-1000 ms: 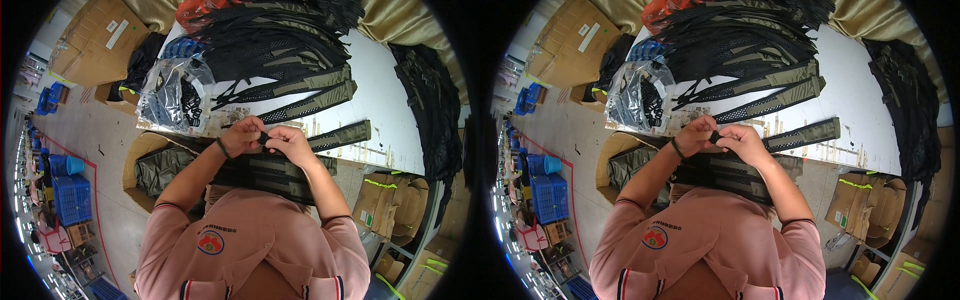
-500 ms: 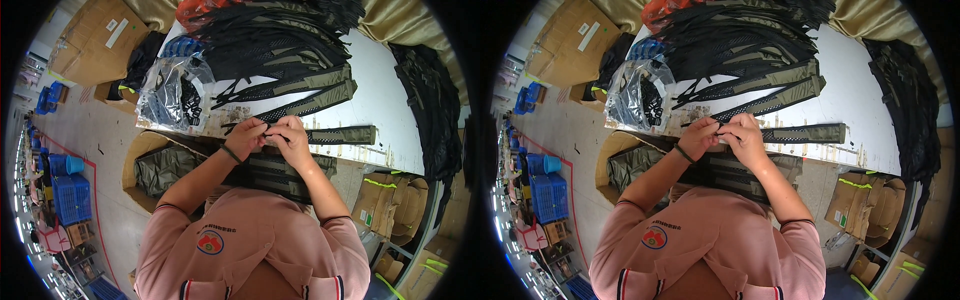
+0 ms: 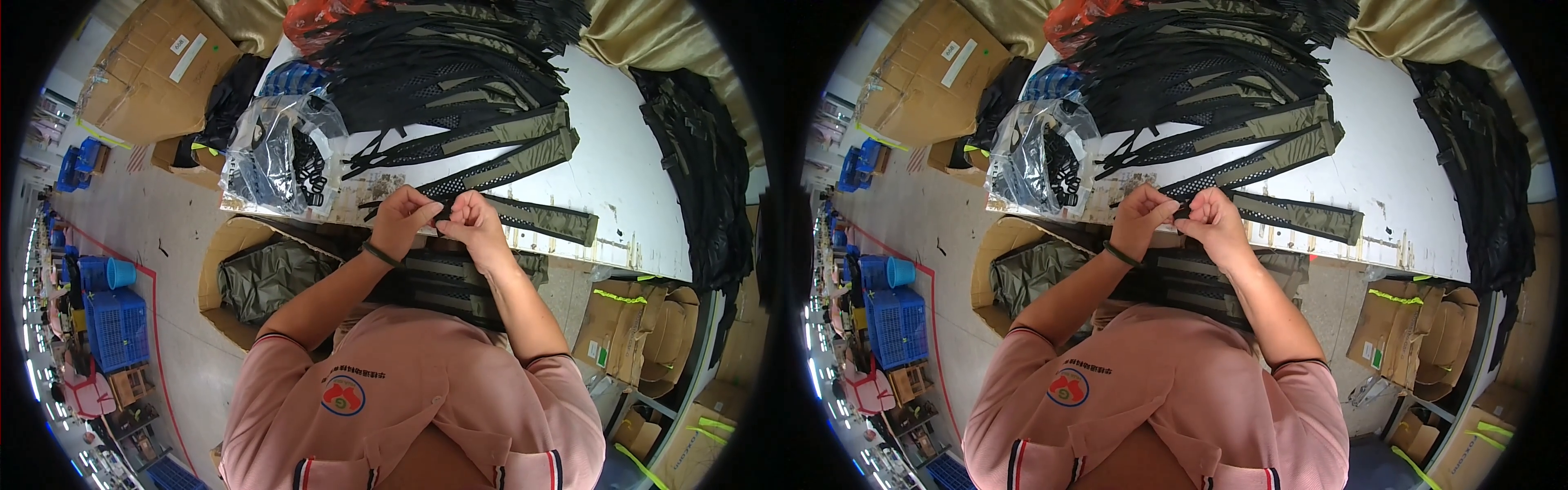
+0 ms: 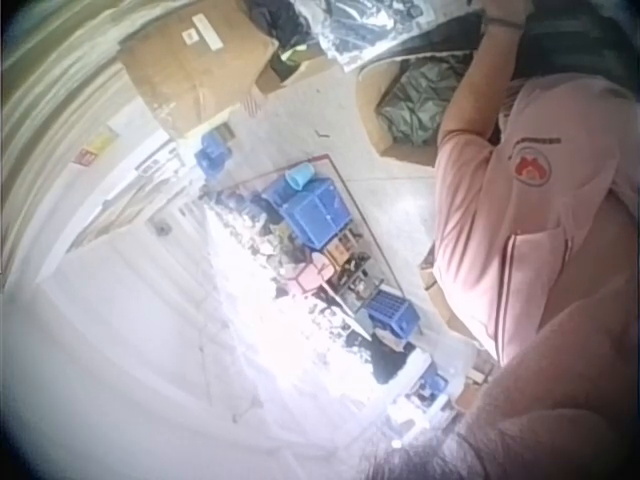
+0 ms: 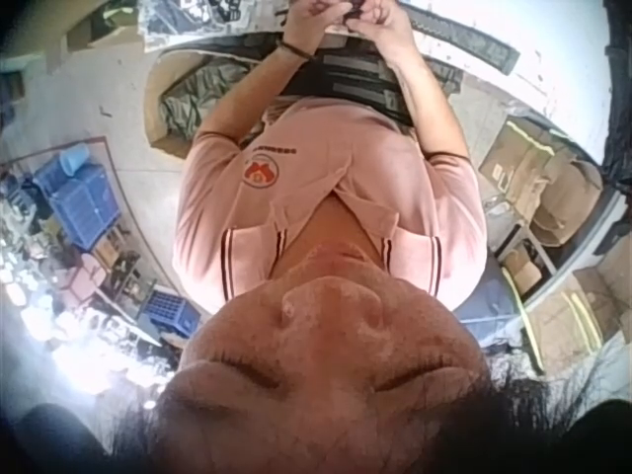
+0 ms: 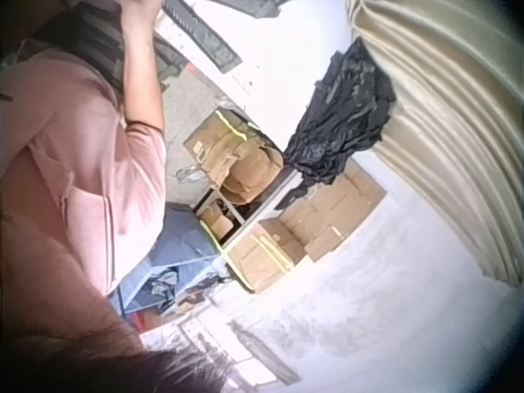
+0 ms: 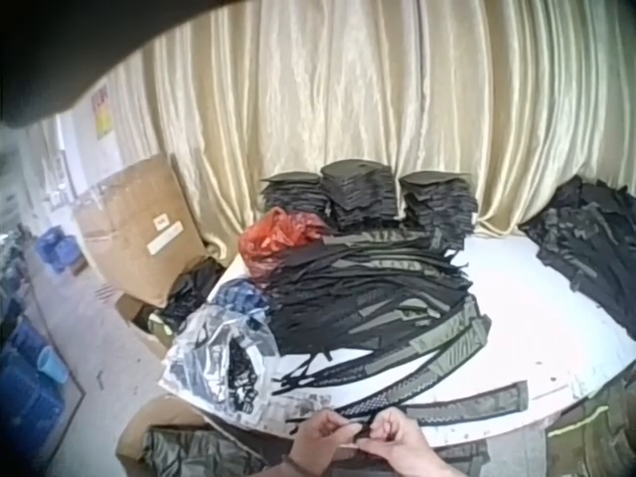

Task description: Inspecting and organizing mesh fabric straps at a manufacturing workbench.

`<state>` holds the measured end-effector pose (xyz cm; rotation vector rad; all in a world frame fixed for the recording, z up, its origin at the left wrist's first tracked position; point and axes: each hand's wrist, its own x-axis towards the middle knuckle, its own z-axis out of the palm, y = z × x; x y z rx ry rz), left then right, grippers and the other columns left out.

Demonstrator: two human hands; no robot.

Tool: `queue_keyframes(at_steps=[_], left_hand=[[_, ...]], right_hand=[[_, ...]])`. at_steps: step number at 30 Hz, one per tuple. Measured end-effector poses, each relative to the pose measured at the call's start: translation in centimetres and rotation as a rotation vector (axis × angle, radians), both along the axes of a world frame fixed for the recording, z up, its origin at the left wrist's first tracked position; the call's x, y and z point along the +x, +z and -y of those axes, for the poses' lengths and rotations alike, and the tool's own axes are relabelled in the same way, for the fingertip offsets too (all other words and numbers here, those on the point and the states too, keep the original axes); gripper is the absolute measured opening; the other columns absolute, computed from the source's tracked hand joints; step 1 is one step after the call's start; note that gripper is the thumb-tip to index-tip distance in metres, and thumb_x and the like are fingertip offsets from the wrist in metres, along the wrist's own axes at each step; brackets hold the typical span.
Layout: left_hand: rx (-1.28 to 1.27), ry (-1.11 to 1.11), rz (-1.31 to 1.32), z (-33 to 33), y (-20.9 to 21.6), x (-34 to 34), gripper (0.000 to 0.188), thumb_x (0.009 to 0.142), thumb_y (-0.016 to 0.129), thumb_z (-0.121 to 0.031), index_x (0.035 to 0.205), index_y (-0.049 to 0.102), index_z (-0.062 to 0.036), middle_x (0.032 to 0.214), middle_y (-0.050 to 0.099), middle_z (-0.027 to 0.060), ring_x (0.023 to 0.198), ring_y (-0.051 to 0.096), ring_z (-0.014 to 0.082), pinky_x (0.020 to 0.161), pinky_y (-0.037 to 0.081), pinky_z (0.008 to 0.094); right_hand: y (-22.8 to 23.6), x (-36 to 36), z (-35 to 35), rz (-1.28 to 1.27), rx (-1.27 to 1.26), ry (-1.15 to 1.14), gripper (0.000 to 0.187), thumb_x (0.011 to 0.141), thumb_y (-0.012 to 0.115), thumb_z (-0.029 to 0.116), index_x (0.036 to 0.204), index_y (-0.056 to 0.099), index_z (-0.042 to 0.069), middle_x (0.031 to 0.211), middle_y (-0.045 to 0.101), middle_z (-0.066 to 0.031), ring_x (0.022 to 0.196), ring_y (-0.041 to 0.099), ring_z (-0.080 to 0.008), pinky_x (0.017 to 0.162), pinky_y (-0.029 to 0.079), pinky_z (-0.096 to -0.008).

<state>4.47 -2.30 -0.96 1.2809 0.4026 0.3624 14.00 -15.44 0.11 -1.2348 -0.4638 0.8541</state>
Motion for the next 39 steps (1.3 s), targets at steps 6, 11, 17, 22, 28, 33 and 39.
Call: queue_keyframes(at_steps=[6,11,17,22,28,33,39], left_hand=[[-0.032,-0.102,0.151,0.3,-0.5,-0.6,0.012,0.083,0.064,0.002,0.091,0.057,-0.0028,0.092,0.06,0.0039,0.083,0.056,0.0079,0.077,0.047,0.0218],[0.111,-0.178,0.323,0.5,-2.2,-0.7,0.022,0.08,0.064,0.007,0.097,0.055,-0.0028,0.108,0.052,0.0059,0.095,0.052,0.0104,0.085,0.046,0.0253],[0.334,-0.212,0.312,-1.0,-1.2,-0.6,0.027,0.074,0.064,0.012,0.094,0.057,-0.0038,0.106,0.047,0.0058,0.095,0.05,0.0118,0.082,0.043,0.0259],[0.578,-0.304,0.2,-1.1,0.3,-0.8,0.022,0.076,0.063,0.009,0.092,0.059,-0.005,0.102,0.05,0.0034,0.088,0.05,0.0111,0.073,0.042,0.0242],[-0.043,-0.429,0.068,0.2,0.4,-3.3,0.021,0.084,0.059,0.002,0.103,0.052,-0.0055,0.088,0.054,0.0038,0.071,0.055,0.0132,0.066,0.045,0.0254],[-0.653,-0.45,-0.218,-4.4,-2.7,-10.6,0.022,0.087,0.061,-0.012,0.106,0.052,-0.0061,0.089,0.055,0.005,0.072,0.056,0.015,0.063,0.047,0.0268],[1.281,0.04,-0.234,-7.2,-1.6,-9.6,0.045,0.076,0.072,-0.031,0.113,0.055,-0.0113,0.103,0.052,0.0142,0.094,0.054,0.0277,0.078,0.045,0.0427]], right_hand=[[0.1,0.2,0.5,-0.202,0.044,-0.034,0.027,0.075,0.062,-0.014,0.086,0.048,0.006,0.072,0.055,0.0007,0.065,0.053,-0.0057,0.062,0.045,-0.0181],[0.2,-0.5,0.3,-0.197,0.054,-0.078,0.025,0.077,0.063,-0.012,0.083,0.047,0.006,0.074,0.056,-0.0009,0.065,0.055,-0.0078,0.063,0.049,-0.0212],[1.9,0.9,1.4,-0.247,0.009,0.131,0.02,0.092,0.055,0.01,0.109,0.058,0.0,0.076,0.053,-0.0003,0.067,0.053,-0.0082,0.06,0.05,-0.024],[2.0,1.7,1.0,0.427,-0.204,0.167,0.013,0.091,0.056,0.011,0.092,0.063,-0.001,0.075,0.054,0.0013,0.068,0.047,-0.0057,0.062,0.039,-0.0203],[1.8,2.9,1.5,0.15,-0.205,0.223,0.011,0.089,0.058,0.011,0.087,0.062,0.001,0.075,0.055,0.0031,0.071,0.047,-0.0032,0.062,0.04,-0.0197],[-0.3,6.5,1.6,1.182,-0.443,-0.022,0.018,0.081,0.065,0.013,0.094,0.066,0.001,0.092,0.064,-0.0119,0.089,0.059,-0.0303,0.08,0.048,-0.0372],[-5.7,9.3,3.4,1.392,-1.035,0.134,0.066,0.086,0.051,0.052,0.138,0.042,0.012,0.146,0.032,-0.0178,0.136,0.025,-0.037,0.11,0.018,-0.0532]])
